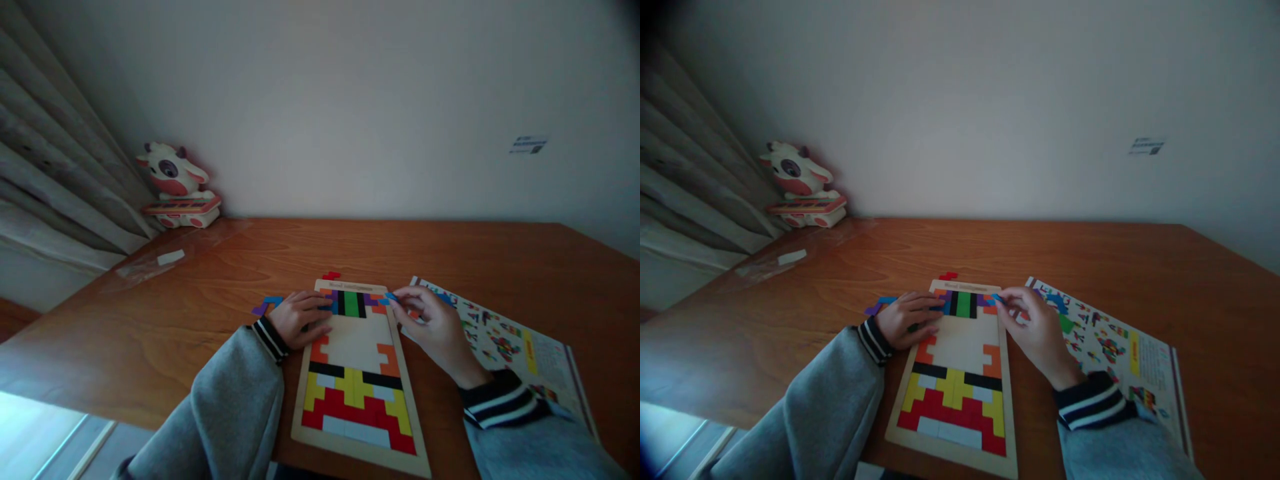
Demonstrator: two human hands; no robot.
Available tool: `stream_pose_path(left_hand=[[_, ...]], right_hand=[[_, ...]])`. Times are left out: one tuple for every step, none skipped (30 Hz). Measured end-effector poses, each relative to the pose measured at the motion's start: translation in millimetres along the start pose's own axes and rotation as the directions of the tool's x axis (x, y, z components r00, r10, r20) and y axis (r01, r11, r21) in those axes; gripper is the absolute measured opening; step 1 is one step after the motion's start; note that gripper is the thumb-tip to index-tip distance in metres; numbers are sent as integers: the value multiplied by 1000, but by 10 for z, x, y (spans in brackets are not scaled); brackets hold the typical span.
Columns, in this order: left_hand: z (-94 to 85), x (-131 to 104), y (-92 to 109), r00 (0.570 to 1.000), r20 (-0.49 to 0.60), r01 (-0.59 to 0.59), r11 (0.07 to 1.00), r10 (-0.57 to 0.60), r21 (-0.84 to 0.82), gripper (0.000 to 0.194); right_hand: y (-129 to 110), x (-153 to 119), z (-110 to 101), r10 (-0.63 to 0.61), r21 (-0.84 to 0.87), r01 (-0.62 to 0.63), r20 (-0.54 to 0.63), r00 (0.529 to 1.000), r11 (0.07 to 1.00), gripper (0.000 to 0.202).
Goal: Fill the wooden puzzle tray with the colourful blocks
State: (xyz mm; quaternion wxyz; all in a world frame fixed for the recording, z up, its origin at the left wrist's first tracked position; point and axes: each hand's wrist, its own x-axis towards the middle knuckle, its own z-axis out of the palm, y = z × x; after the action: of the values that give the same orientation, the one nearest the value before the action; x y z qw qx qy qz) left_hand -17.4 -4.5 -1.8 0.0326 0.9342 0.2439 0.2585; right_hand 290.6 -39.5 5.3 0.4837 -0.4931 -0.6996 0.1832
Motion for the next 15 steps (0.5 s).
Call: stream_pose_path(left_hand=[[12,-4,-9,1000,-5,-3,1000,3,-5,28],[24,-7,-18,1000,-7,-5,1000,5,-11,28],[35,-9,-27,1000,-11,-4,1000,4,-16,28],[44,-7,-36,1000,-18,-3,1000,2,-22,28],[49,-1,-46,1000,-25,-1,1000,1,-28,28],[50,10,-56,1000,-31,-3,999,2,-33,27],[45,24,-67,999,-35,-6,999,5,-36,26],[37,42,-77,999,-36,-15,999,14,-36,25],[25,61,-87,999,-33,-27,999,26,-33,24],[12,80,-97,999,-28,-38,999,37,-25,24],[-1,96,-105,999,-23,-44,999,44,-16,23],[-11,107,-112,999,-20,-49,999,49,-7,23],[-18,114,-117,998,-17,-53,999,53,-2,23],[-21,116,-121,998,-14,-54,999,54,-1,23],[-20,112,-124,999,-12,-52,999,52,-3,23]], right_hand=[[-11,-13,-2,-52,-35,52,-8,999,998,21],[-28,-20,-8,-113,-78,112,-7,994,991,18],[-48,-23,-14,-172,-124,172,10,985,977,18],[-70,-24,-18,-218,-168,221,34,975,961,20],[-90,-25,-17,-249,-206,256,62,967,945,22],[-108,-26,-11,-266,-239,281,93,959,929,23],[-121,-28,-1,-279,-272,305,129,951,913,23],[-130,-31,13,-292,-306,332,169,941,892,21],[-134,-36,30,-305,-340,363,212,928,868,20],[-134,-41,47,-318,-369,395,252,914,841,19],[-130,-48,64,-329,-390,425,291,898,817,20],[-122,-54,78,-333,-404,444,316,888,799,20],[-112,-61,90,-333,-414,451,328,884,790,20],[-99,-67,99,-329,-419,448,327,886,790,19],[-85,-74,103,-324,-416,441,324,889,795,19]])
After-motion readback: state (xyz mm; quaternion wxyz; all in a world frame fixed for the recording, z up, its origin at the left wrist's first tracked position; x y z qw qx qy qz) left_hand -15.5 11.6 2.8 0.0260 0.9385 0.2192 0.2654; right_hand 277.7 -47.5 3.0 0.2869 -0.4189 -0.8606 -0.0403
